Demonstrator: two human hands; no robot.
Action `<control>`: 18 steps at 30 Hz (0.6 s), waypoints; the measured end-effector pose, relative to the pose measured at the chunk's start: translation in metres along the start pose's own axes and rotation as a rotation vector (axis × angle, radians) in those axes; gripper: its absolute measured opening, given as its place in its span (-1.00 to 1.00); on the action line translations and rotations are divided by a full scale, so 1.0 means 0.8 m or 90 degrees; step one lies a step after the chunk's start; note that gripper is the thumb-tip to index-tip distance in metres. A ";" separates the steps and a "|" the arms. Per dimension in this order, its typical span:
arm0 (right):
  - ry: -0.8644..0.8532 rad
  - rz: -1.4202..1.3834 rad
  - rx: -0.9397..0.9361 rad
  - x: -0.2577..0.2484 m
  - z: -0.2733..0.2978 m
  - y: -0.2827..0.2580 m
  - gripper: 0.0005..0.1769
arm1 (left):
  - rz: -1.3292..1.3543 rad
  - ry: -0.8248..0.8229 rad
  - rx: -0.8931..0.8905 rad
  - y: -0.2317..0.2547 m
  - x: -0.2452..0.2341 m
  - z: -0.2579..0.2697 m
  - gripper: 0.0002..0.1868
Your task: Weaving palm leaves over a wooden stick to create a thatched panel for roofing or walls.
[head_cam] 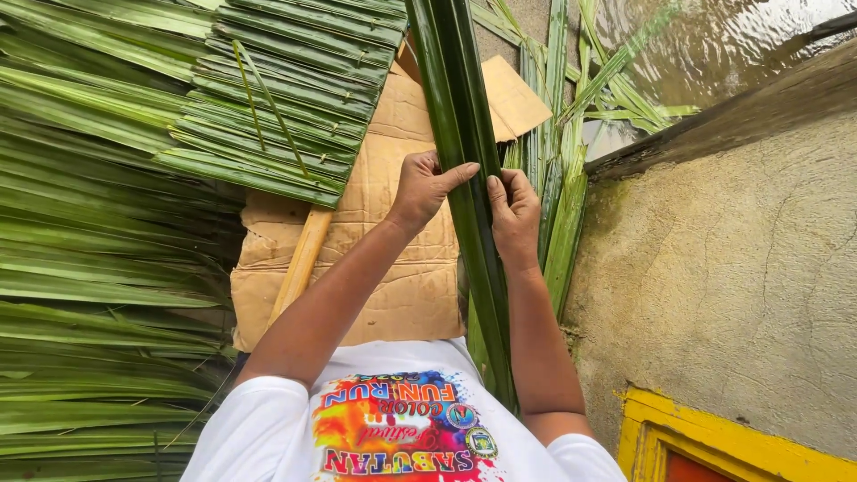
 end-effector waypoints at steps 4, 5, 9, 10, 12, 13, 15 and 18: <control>0.001 0.017 0.000 -0.010 0.002 0.017 -0.76 | -0.006 0.004 0.005 -0.006 -0.004 -0.001 -0.80; 0.004 0.024 0.000 -0.014 0.002 0.024 -0.77 | -0.012 0.007 0.007 -0.008 -0.006 -0.003 -0.80; 0.019 0.035 0.000 -0.016 0.002 0.015 -0.74 | -0.030 0.013 0.001 -0.009 -0.008 -0.003 -0.80; 0.016 0.037 0.000 -0.019 0.001 0.020 -0.74 | -0.030 0.015 0.002 -0.007 -0.007 -0.002 -0.80; 0.014 0.039 0.000 -0.022 -0.001 0.026 -0.73 | -0.032 0.016 0.003 -0.006 -0.006 -0.003 -0.80; 0.010 0.031 0.004 -0.022 -0.001 0.028 -0.73 | -0.038 0.021 0.010 -0.007 -0.006 -0.004 -0.80; 0.006 0.022 0.008 -0.022 0.000 0.030 -0.73 | -0.044 0.025 0.016 -0.009 -0.006 -0.005 -0.80; 0.012 0.010 0.012 -0.025 0.001 0.031 -0.72 | -0.055 0.033 0.026 -0.006 -0.003 -0.003 -0.79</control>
Point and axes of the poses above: each hand's wrist, its own z-axis away from the middle knuckle, its own x-axis out of the palm, y = z × x, the point moved 4 cm from there along -z, towards the middle knuckle, and after that the axes turned 12 degrees about -z, right-handed, at the moved point
